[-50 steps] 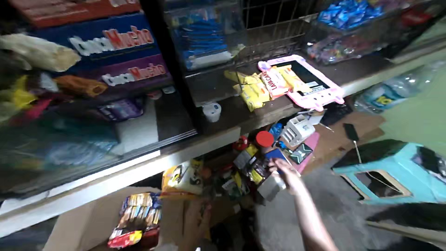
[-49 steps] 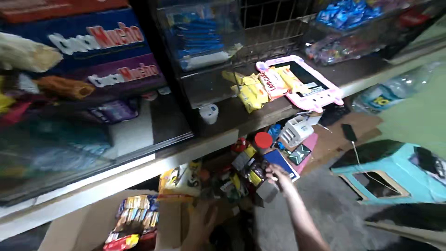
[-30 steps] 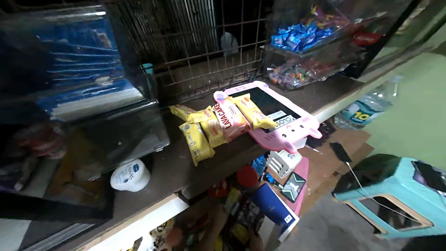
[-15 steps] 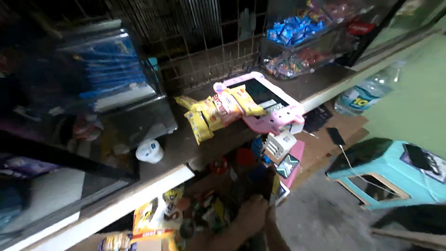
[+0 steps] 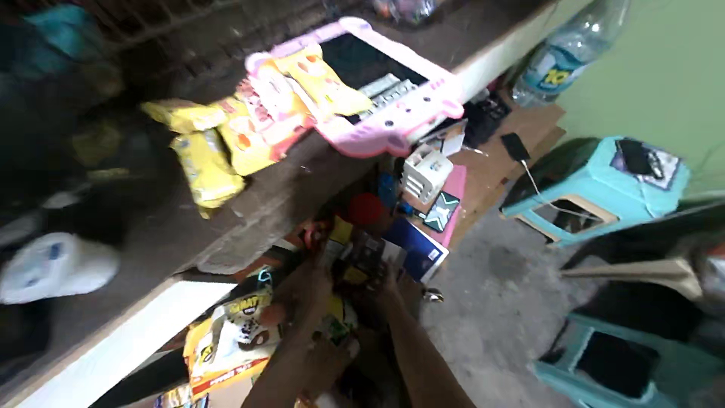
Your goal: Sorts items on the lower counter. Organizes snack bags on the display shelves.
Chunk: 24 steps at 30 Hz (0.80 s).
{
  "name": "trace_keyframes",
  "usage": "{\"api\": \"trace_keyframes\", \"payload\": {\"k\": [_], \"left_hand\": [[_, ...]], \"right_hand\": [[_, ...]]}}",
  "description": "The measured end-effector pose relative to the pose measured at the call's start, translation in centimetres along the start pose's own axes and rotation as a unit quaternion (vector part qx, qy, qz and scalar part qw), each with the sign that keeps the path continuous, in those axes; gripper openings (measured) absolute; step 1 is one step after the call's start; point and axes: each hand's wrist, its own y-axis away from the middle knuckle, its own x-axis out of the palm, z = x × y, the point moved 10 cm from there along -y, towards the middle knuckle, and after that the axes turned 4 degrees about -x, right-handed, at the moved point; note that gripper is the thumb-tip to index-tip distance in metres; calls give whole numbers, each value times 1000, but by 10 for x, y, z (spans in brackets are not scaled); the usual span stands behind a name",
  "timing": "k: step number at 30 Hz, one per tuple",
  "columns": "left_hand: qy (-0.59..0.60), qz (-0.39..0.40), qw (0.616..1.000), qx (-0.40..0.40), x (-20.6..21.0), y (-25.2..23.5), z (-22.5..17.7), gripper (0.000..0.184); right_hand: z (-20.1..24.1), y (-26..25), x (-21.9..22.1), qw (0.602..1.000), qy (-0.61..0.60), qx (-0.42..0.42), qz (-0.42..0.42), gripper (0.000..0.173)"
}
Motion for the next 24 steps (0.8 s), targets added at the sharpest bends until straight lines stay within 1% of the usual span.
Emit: {"api": "trace_keyframes", "payload": {"k": [3,5,6,7,8,10,11,13,14,15,16,17,18,20,22,24], "left_hand": [[47,-68,996,32,14,-8,3,71],[70,-105,988,84,28,-2,-6,73],[76,-105,986,106,38,5,-12,73],[88,-102,982,131,49,15,-19,72],[99,-98,978,156,60,28,-27,69],[100,-92,967,218,87,58,-39,61],[105,-95,955,260,103,74,-44,58],[79,-52,943,320,142,103,-50,51],[39,-9,943,331,166,115,-49,49],[23,78,946,315,192,128,-45,49],[20,151,941,303,220,140,-37,49],[41,192,934,298,245,149,-27,49],[61,211,931,290,264,156,-19,46],[42,237,933,268,289,166,-9,42],[-31,332,919,212,307,175,-15,44],[-79,404,896,167,318,177,-33,47]], "right_hand": [[-4,-7,-2,1000,0,1,29,66],[-3,-7,-8,999,1,-5,34,62],[-2,-6,-17,999,4,-10,31,60],[2,-6,-30,1000,7,-20,23,57],[9,-4,-47,999,25,-45,-3,52],[29,6,-94,987,58,-128,-75,38],[31,6,-124,979,68,-161,-107,35],[19,-2,-190,967,58,-176,-173,34],[5,-8,-224,964,56,-159,-205,35],[-16,-15,-259,965,58,-113,-228,39],[-38,-19,-292,967,64,-49,-241,42],[-59,-23,-322,967,69,9,-243,46],[-75,-26,-348,965,82,49,-243,48],[-95,-33,-389,958,122,98,-238,48],[-109,-38,-418,949,173,118,-237,47],[-125,-53,-440,941,219,113,-230,47]]}}
